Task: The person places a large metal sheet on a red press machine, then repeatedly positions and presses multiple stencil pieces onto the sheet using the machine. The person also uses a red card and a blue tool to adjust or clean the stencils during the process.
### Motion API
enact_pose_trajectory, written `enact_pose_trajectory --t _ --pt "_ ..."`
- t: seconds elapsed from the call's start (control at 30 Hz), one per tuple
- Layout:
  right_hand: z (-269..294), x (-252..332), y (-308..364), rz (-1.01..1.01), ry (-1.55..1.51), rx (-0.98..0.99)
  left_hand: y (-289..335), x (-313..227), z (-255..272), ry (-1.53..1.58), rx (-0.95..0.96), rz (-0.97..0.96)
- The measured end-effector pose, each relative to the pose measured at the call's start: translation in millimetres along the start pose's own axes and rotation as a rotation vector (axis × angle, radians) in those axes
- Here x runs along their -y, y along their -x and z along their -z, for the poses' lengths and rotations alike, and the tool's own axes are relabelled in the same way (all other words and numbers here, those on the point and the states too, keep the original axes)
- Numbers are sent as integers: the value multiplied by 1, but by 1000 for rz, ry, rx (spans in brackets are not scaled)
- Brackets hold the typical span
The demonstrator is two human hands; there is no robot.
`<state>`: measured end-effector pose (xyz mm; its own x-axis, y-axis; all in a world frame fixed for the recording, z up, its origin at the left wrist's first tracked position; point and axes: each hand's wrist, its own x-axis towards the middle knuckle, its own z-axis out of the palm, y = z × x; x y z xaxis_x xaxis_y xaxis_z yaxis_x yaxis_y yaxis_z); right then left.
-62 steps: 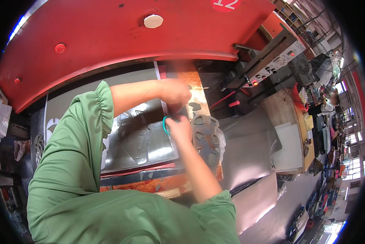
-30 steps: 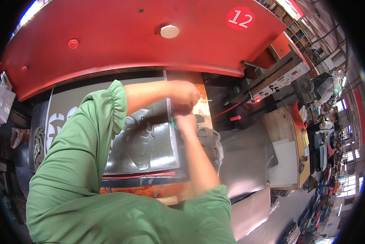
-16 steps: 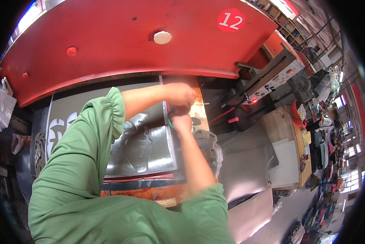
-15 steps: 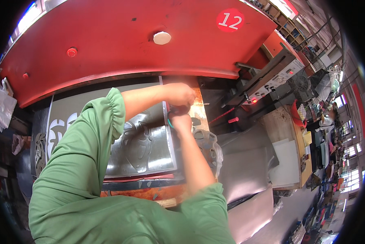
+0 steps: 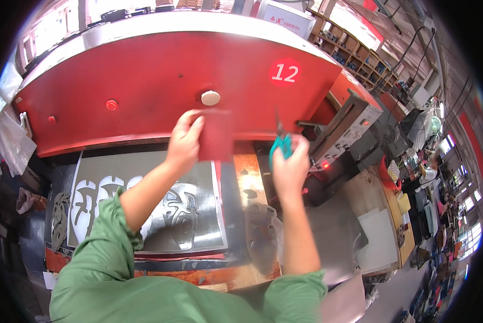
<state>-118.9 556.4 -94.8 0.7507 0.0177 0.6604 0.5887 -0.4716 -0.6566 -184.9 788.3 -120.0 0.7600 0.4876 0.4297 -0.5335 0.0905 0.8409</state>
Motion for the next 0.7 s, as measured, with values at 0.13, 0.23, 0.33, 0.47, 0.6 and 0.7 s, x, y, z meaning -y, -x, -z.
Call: enact_pose_trajectory --t 0.13,0.23,0.33,0.47,0.6,0.7 --pt "-22 56 -120 543 191 -26 84 -15 39 162 -171 297" --pt "-76 87 -200 638 240 -54 144 -33 63 146 -242 463" --pt "-142 109 -267 651 331 99 201 -50 82 173 -437 561" --pt "-207 123 -350 830 841 716 265 -71 105 219 -710 602" --pt "-243 99 -395 377 173 996 301 -87 118 198 -788 626" --pt "-256 92 -413 177 90 1076 309 -94 120 240 -826 588"
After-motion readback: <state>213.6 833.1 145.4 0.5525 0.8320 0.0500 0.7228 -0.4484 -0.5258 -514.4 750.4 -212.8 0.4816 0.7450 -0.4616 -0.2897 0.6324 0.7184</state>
